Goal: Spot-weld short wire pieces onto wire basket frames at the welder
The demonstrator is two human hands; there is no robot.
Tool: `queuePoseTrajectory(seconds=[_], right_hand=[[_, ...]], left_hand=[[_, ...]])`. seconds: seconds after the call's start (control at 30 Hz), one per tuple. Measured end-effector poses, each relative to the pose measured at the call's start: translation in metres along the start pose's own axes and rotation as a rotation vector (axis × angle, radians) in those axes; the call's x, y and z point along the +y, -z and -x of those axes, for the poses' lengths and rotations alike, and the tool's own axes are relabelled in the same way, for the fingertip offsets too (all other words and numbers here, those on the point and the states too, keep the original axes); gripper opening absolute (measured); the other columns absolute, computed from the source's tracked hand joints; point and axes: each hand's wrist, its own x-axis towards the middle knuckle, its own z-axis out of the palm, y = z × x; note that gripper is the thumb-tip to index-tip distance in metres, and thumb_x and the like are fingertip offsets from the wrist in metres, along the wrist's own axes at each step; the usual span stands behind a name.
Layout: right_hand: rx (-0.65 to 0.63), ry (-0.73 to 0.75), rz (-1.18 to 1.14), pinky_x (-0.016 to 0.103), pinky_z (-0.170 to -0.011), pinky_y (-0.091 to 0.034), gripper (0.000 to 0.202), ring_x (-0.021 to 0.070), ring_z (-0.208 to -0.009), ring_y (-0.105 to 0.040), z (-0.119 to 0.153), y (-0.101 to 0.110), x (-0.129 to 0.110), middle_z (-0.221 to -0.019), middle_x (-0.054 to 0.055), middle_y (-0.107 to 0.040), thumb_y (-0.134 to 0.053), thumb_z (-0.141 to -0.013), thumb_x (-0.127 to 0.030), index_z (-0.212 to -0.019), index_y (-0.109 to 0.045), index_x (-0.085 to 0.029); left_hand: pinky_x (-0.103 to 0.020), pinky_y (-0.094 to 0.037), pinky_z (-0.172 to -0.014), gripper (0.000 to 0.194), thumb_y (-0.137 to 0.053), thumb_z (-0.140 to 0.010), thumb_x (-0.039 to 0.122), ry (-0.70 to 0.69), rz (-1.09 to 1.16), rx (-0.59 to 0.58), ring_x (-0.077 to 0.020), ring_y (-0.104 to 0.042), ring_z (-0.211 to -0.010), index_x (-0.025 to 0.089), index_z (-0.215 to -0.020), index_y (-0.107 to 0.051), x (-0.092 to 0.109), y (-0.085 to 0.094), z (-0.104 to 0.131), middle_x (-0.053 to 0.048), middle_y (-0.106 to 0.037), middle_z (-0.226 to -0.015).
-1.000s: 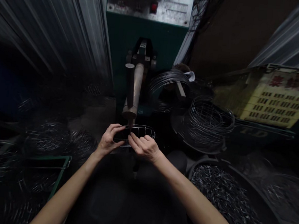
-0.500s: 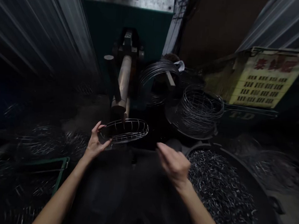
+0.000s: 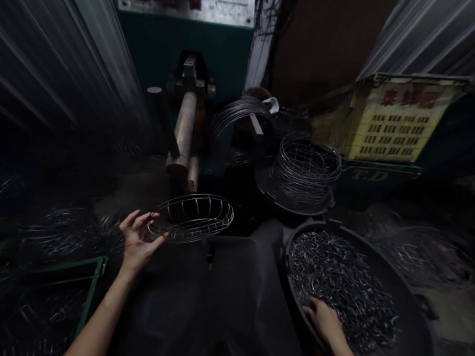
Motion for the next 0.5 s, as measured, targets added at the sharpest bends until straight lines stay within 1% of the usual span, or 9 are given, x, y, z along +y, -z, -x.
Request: queuePoseTrajectory(seconds=[0.1,0.2,0.27,0.37,0.43,0.5], right_hand=[[-0.002,-0.033,0.167,0.032,-0.077,-0.047,0.024,0.0268,-0.096,-0.065,0.004,0.008,-0.004,-0.097,0.012,-0.069,-0.043,-0.085,-0.018,-0.091,-0.067,-0.019],[0.023,0.000,0.310,0.033,-0.076,-0.047,0.034,0.0269,-0.097,-0.064,0.013,0.017,-0.010,-0.101,0.015,-0.068,-0.035,-0.087,-0.011,-0.097,-0.067,-0.016],[0.031,0.029,0.344,0.033,-0.078,-0.048,0.038,0.0260,-0.097,-0.064,0.017,0.024,-0.011,-0.103,0.015,-0.067,-0.032,-0.087,-0.008,-0.100,-0.067,-0.014],[0.074,-0.007,0.343,0.035,-0.079,-0.049,0.038,0.0272,-0.096,-0.065,0.017,0.034,-0.003,-0.107,0.017,-0.067,-0.033,-0.088,-0.010,-0.110,-0.064,-0.013],[0.107,-0.044,0.305,0.034,-0.077,-0.050,0.034,0.0282,-0.094,-0.066,0.013,0.041,0.008,-0.101,0.016,-0.069,-0.037,-0.087,-0.016,-0.105,-0.065,-0.013],[0.207,-0.051,0.241,0.034,-0.071,-0.052,0.026,0.0293,-0.082,-0.068,0.008,0.049,0.019,-0.084,0.013,-0.071,-0.043,-0.083,-0.022,-0.090,-0.067,-0.017]], left_hand=[[-0.042,-0.049,-0.094,0.074,-0.078,-0.065,0.025,0.002,0.015,-0.021,-0.0205,-0.060,-0.106,0.024,-0.124,-0.033,0.010,0.002,-0.001,-0.008,-0.054,-0.116],[-0.041,-0.049,-0.095,0.061,-0.077,-0.066,0.026,-0.032,-0.052,-0.056,-0.0216,-0.060,-0.106,0.022,-0.118,-0.044,0.017,0.002,-0.007,-0.008,-0.057,-0.114],[-0.041,-0.049,-0.095,0.053,-0.075,-0.068,0.027,-0.052,-0.109,-0.073,-0.0221,-0.059,-0.107,0.021,-0.115,-0.050,0.022,0.001,-0.011,-0.008,-0.059,-0.112],[-0.040,-0.050,-0.093,0.050,-0.074,-0.069,0.028,-0.063,-0.147,-0.076,-0.0216,-0.060,-0.104,0.020,-0.113,-0.052,0.029,-0.001,-0.016,-0.007,-0.059,-0.110],[-0.038,-0.051,-0.091,0.049,-0.074,-0.069,0.027,-0.063,-0.152,-0.081,-0.0211,-0.060,-0.102,0.019,-0.112,-0.053,0.032,-0.002,-0.018,-0.007,-0.060,-0.109],[-0.038,-0.051,-0.090,0.048,-0.074,-0.069,0.026,-0.073,-0.150,-0.087,-0.0208,-0.060,-0.101,0.019,-0.112,-0.053,0.034,-0.002,-0.019,-0.007,-0.060,-0.108]])
